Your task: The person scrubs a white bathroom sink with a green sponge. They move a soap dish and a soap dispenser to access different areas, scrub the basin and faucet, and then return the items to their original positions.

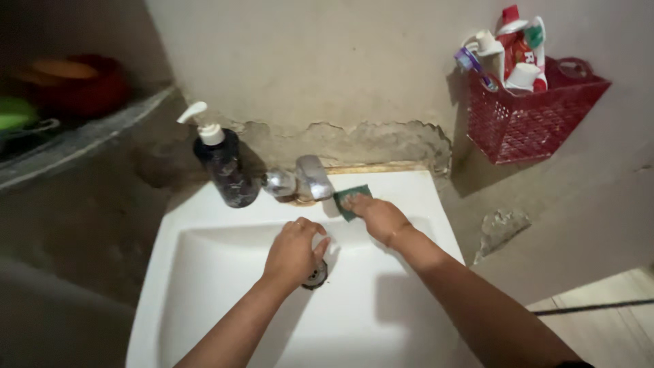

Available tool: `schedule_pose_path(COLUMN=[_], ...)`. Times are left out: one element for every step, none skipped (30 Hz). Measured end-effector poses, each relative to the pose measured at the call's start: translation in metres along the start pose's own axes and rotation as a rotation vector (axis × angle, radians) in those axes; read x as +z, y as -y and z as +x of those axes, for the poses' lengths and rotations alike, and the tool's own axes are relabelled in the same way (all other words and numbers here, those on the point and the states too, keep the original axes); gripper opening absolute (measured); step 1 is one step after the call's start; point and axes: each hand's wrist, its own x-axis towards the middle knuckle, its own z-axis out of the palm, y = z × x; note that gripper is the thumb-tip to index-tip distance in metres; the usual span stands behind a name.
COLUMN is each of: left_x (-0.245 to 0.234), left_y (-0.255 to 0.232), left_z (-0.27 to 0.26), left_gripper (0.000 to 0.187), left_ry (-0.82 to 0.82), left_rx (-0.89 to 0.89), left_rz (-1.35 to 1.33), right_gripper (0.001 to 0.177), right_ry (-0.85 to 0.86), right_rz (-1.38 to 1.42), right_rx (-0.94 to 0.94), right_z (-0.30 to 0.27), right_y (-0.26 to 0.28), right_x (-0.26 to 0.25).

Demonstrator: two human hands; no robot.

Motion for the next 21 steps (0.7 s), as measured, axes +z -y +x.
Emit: schedule_pose_path(left_x=[0.002,0.004,0.005,0.006,0.008,0.010,0.012,0.015,0.016,0.018,0.020,0.021,0.021,0.020,0.017,0.014,0.011,0.008,0.007,0.009,0.010], left_y=[0.002,0.003,0.004,0.005,0.005,0.005,0.004,0.002,0.000,-0.001,-0.001,-0.001,0.000,0.002,0.006,0.010,0.013,0.017,0.017,0.016,0.015], left_z=[0.003,0.003,0.004,0.005,0.007,0.009,0.013,0.018,0.023,0.027,0.029,0.031,0.033,0.032,0.029,0.028,0.027,0.025,0.023,0.023,0.025], left_gripper=[0.021,0.020,0.019,0.019,0.019,0.018,0.018,0.018,0.019,0.019,0.019,0.019,0.019,0.019,0.019,0.019,0.018,0.017,0.017,0.017,0.017], left_ry=[-0.018,-0.038,-0.065,-0.092,-0.111,-0.131,-0.155,-0.147,-0.141,-0.134,-0.171,-0.207,-0.245,-0.245,-0.251,-0.257,-0.252,-0.248,-0.245,-0.245,-0.249], left_rx=[0.010,0.024,0.040,0.055,0.059,0.063,0.068,0.056,0.041,0.026,0.044,0.061,0.081,0.064,0.046,0.029,0.023,0.017,0.012,0.005,0.001], left_rz=[0.030,0.043,0.057,0.072,0.065,0.059,0.054,0.051,0.051,0.050,0.059,0.068,0.078,0.080,0.086,0.092,0.088,0.084,0.078,0.091,0.107], right_gripper=[0.056,0.059,0.062,0.064,0.060,0.056,0.052,0.045,0.037,0.031,0.032,0.035,0.045,0.055,0.066,0.064,0.063,0.061,0.057,0.053,0.050], right_ry=[0.044,0.025,0.002,-0.021,-0.019,-0.018,-0.022,-0.029,-0.035,-0.042,0.032,0.105,0.027,-0.050,-0.126,-0.024,0.081,0.187,0.113,0.038,-0.041], right_rz=[-0.070,-0.036,-0.005,0.026,0.023,0.019,0.014,0.099,0.186,0.273,0.269,0.265,0.174,0.083,-0.011,-0.036,-0.060,-0.083,-0.056,-0.029,0.000], right_rx=[-0.028,0.025,0.073,0.121,0.263,0.405,0.543,0.522,0.497,0.471,0.414,0.357,0.157,-0.044,-0.251,-0.015,0.222,0.458,0.496,0.533,0.566], right_z=[-0.010,-0.020,-0.033,-0.039,-0.038,-0.032,-0.027,-0.019,-0.005,0.007,0.003,-0.011,-0.027,-0.047,-0.056,-0.060,-0.064,-0.062,-0.052,-0.040,-0.029], right_y=[0.003,-0.002,-0.014,-0.019,-0.022,-0.029,-0.032,-0.027,-0.020,-0.012,0.001,0.016,0.020,0.019,0.014,0.004,-0.009,-0.019,-0.028,-0.037,-0.042], right_x=[-0.003,-0.015,-0.038,-0.052,-0.061,-0.074,-0.081,-0.077,-0.067,-0.059,-0.046,-0.033,-0.032,-0.036,-0.042,-0.053,-0.066,-0.074,-0.077,-0.078,-0.075])
